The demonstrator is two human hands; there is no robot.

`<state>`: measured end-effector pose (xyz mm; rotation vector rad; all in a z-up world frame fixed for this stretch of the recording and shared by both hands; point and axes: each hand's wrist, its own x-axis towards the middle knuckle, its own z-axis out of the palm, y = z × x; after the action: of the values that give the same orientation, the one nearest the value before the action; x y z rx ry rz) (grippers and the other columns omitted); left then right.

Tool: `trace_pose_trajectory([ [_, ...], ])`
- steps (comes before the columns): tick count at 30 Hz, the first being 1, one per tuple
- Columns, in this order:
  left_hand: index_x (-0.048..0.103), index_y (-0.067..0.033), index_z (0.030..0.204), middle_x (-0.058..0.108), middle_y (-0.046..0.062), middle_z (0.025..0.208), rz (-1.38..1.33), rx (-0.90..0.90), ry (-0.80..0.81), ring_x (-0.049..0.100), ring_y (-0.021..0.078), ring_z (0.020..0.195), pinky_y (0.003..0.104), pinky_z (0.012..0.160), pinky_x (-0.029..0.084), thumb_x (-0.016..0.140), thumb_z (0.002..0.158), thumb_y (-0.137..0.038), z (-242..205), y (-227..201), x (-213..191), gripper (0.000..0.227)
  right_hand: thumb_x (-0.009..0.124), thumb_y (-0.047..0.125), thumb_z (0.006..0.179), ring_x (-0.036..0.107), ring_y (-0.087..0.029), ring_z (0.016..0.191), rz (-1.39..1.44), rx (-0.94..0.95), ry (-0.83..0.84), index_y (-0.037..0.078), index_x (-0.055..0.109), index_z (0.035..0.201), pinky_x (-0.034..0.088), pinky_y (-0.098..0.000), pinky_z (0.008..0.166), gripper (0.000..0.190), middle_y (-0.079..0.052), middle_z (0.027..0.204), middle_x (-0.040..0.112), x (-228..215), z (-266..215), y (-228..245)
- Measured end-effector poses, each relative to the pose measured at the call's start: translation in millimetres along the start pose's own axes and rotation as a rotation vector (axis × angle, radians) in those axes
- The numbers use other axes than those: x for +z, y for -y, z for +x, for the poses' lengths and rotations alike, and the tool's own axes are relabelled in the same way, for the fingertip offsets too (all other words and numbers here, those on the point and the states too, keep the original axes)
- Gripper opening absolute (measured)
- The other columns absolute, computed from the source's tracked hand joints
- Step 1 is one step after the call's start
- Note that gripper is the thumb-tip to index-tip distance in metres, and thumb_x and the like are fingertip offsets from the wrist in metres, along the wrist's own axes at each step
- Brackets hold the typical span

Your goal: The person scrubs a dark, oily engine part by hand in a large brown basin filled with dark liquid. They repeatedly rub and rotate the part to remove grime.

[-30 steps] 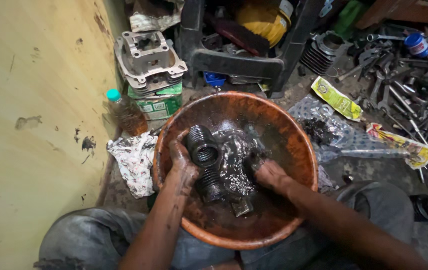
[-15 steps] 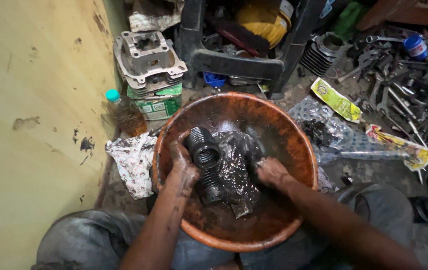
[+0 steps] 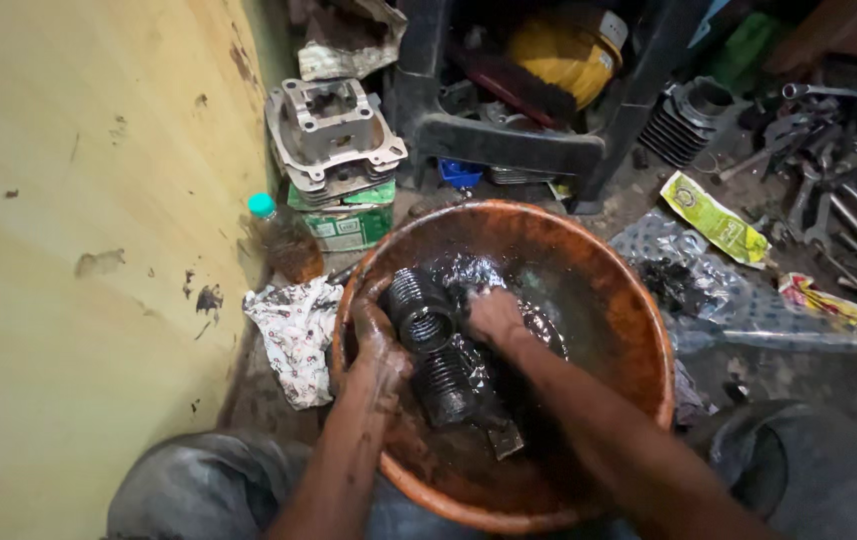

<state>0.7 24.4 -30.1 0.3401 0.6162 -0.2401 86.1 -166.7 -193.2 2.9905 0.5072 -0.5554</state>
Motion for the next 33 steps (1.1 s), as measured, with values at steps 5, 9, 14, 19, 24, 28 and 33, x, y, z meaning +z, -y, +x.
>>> trace_pose_trajectory([
  [5, 0.069, -0.0076, 0.099, 0.072, 0.013, 0.087, -0.004, 0.034, 0.014, 0.07, 0.0322, 0.07, 0.051, 0.067, 0.062, 0.064, 0.084, -0.034, -2.6, 0.1, 12.0, 0.031, 0.06, 0.019, 0.086, 0.071, -0.031, 0.079, -0.111, -0.312, -0.161, 0.012, 0.076, 0.089, 0.055, -0.0486, 0.074, 0.019, -0.014, 0.083, 0.072, 0.2, 4.8, -12.7],
  [9, 0.069, -0.0077, 0.099, 0.072, 0.013, 0.087, -0.011, 0.057, 0.015, 0.071, 0.0321, 0.071, 0.051, 0.067, 0.062, 0.064, 0.083, -0.034, -7.2, -1.3, 16.1, 0.031, 0.055, 0.008, 0.081, 0.071, -0.037, 0.076, 0.117, -0.21, -0.136, 0.015, 0.05, 0.148, 0.057, -0.0475, 0.065, 0.068, -0.019, 0.09, 0.072, -7.5, -3.0, -13.6],
  [14, 0.069, -0.0076, 0.097, 0.073, 0.012, 0.086, -0.011, 0.042, 0.029, 0.071, 0.0318, 0.069, 0.051, 0.065, 0.062, 0.064, 0.083, -0.035, -5.3, -3.0, 13.0, 0.031, 0.06, 0.019, 0.091, 0.071, -0.03, 0.085, -0.017, -0.053, -0.234, 0.015, 0.072, 0.103, 0.056, -0.0451, 0.067, 0.018, -0.011, 0.094, 0.074, -11.7, -6.7, 1.2],
  [19, 0.07, -0.0069, 0.097, 0.073, 0.013, 0.086, -0.03, 0.065, 0.052, 0.07, 0.032, 0.07, 0.051, 0.066, 0.061, 0.064, 0.084, -0.035, 2.9, -3.4, 4.8, 0.031, 0.066, 0.032, 0.08, 0.07, -0.027, 0.086, -0.095, -0.172, -0.222, 0.015, 0.074, 0.095, 0.055, -0.0416, 0.069, 0.024, -0.008, 0.084, 0.075, -34.2, -24.7, 38.6],
  [24, 0.07, -0.0069, 0.097, 0.073, 0.013, 0.087, -0.025, 0.059, 0.032, 0.07, 0.0325, 0.071, 0.051, 0.068, 0.061, 0.064, 0.084, -0.035, 8.4, -3.8, -1.0, 0.031, 0.069, 0.035, 0.077, 0.071, -0.025, 0.084, -0.089, -0.073, 0.04, 0.019, 0.074, 0.087, 0.054, -0.0394, 0.069, 0.019, -0.008, 0.089, 0.074, -56.5, -38.5, 20.9],
  [28, 0.07, -0.0069, 0.097, 0.073, 0.013, 0.087, -0.022, 0.063, 0.022, 0.07, 0.0329, 0.073, 0.052, 0.069, 0.061, 0.063, 0.084, -0.035, 9.5, -5.2, -0.5, 0.031, 0.062, 0.032, 0.084, 0.072, -0.018, 0.08, -0.36, -0.119, -0.008, 0.02, 0.073, 0.08, 0.055, -0.036, 0.065, 0.017, -0.002, 0.083, 0.074, -18.0, -32.2, -47.3],
  [33, 0.071, -0.0069, 0.096, 0.073, 0.013, 0.088, -0.022, 0.028, 0.01, 0.07, 0.0334, 0.074, 0.052, 0.071, 0.061, 0.063, 0.085, -0.035, 10.4, 1.4, 2.3, 0.031, 0.055, 0.027, 0.088, 0.067, -0.021, 0.068, -0.198, -0.236, 0.07, 0.019, 0.074, 0.072, 0.044, -0.0346, 0.064, 0.025, -0.005, 0.074, 0.071, 71.4, -53.2, -145.6],
])
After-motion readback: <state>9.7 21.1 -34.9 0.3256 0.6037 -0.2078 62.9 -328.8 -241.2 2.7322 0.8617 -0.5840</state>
